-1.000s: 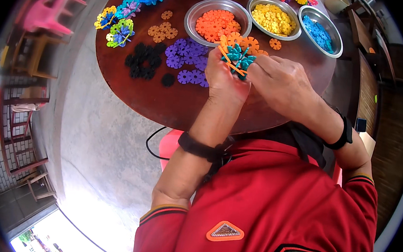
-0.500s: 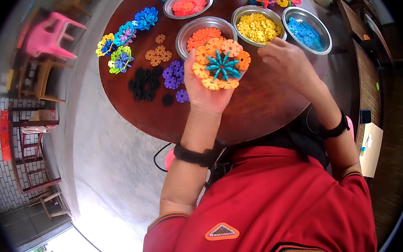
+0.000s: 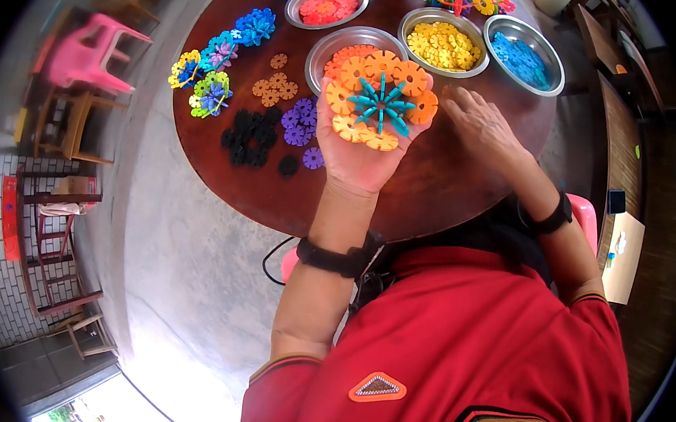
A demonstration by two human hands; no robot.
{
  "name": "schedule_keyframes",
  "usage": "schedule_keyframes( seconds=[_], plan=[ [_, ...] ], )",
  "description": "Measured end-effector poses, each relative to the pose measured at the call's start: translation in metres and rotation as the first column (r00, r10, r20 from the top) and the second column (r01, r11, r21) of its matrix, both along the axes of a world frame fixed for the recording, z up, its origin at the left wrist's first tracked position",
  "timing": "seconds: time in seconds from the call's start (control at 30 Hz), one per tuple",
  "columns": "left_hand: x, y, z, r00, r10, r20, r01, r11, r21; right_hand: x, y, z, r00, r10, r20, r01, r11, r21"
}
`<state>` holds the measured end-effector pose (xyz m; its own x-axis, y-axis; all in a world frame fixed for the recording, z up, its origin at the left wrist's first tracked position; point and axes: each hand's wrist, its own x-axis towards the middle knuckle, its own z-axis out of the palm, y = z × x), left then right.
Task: Assembling a structure from interlocking snowflake-shaped plastic pieces.
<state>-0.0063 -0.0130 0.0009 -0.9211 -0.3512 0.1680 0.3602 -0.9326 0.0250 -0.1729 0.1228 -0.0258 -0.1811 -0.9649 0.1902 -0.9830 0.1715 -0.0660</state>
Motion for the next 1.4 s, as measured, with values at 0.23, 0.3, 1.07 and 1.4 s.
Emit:
schedule_keyframes(
  seconds=[0.23, 0.3, 1.07, 1.4],
  plan=[
    [0.001, -0.001, -0.003, 0.999, -0.035, -0.031, 0.035, 0.999, -0.006, 0.044, 0.028, 0.018, 0.992, 0.129, -0.004, -0.129, 0.99, 0.058],
    [0.001, -0.001, -0.004, 1.0, -0.023, -0.007, 0.023, 1.0, -0.013, 0.05, 0.029, 0.025, 0.987, 0.14, 0.081, -0.151, 0.976, 0.154],
    [-0.001, 0.006, 0.014, 0.928, 0.084, 0.362, -0.037, 0.99, -0.134, 0.038, 0.002, 0.11, 0.832, 0.323, 0.451, -0.055, 0.856, -0.513],
    [-0.006, 0.014, 0.017, 0.784, 0.298, 0.545, -0.072, 0.915, -0.396, 0.055, -0.021, 0.08, 0.92, 0.208, 0.333, -0.052, 0.906, -0.421]
  ],
)
